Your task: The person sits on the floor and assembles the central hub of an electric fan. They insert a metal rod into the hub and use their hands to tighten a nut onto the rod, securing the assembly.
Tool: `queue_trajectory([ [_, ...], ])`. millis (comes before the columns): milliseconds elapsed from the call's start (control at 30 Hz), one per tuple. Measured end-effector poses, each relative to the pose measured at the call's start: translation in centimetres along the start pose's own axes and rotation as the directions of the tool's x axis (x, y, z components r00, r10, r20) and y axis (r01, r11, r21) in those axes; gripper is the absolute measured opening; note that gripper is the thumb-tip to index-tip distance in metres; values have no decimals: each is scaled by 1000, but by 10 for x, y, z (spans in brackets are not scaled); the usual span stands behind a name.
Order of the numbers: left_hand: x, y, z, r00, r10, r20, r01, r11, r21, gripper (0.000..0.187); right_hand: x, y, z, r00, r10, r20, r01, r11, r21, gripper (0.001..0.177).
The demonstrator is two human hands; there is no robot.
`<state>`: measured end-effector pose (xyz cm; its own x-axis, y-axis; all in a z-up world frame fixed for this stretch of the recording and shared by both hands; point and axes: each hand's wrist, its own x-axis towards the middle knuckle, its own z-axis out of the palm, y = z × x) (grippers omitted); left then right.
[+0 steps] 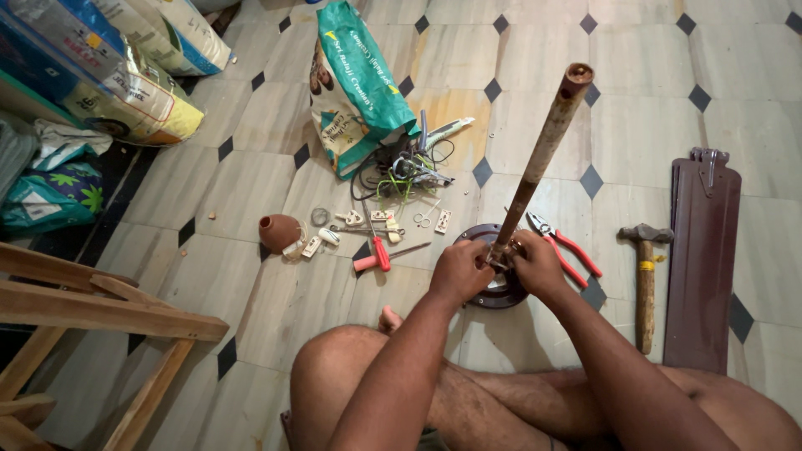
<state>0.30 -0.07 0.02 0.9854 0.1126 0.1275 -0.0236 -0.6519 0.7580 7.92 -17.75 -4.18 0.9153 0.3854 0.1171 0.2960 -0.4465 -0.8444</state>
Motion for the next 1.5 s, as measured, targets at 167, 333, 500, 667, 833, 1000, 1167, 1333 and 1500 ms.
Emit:
queue_trajectory([
  [167, -1, 0, -2, 999, 32, -41, -32, 999, 7, 13, -3, -9, -1, 1000, -2, 5, 2, 995, 95, 24],
  [333, -2, 2, -3, 999, 42, -10, -42, 999, -32, 25, -4, -17, -3, 1000, -14, 8, 14, 1000, 24, 28],
  [500, 1, -2, 1, 1000, -16, -13, 15, 998, -58, 21, -5, -27, -9, 996, -76, 57, 78, 996, -32, 35],
  [667, 4, -4, 0, 999, -33, -26, 31, 998, -58, 21, -8, -42, -13, 976, -193, 98, 197, 980, -32, 28],
  [833, 5, 1, -3, 998, -61, -5, 61, 997, 37, 17, -9, -46, -15, 954, -294, 54, 297, 952, -70, 30],
  [1000, 8, -4, 0, 945, -307, -111, 297, 950, -99, 11, -11, -34, -9, 981, -193, 20, 194, 969, -154, 16],
  [1167, 18, -33, 2, 792, -609, 46, 521, 635, -570, 6, -7, -13, 0, 986, -11, -165, 5, 999, -38, 19],
  [1333, 20, -46, 11, 873, -485, 47, 453, 773, -445, 19, -4, 13, -9, 945, 312, -96, -314, 949, -9, 19],
  [1500, 10, -35, 15, 991, -128, -24, 127, 991, -47, 27, -13, 24, -8, 952, 261, -159, -266, 964, -12, 19],
])
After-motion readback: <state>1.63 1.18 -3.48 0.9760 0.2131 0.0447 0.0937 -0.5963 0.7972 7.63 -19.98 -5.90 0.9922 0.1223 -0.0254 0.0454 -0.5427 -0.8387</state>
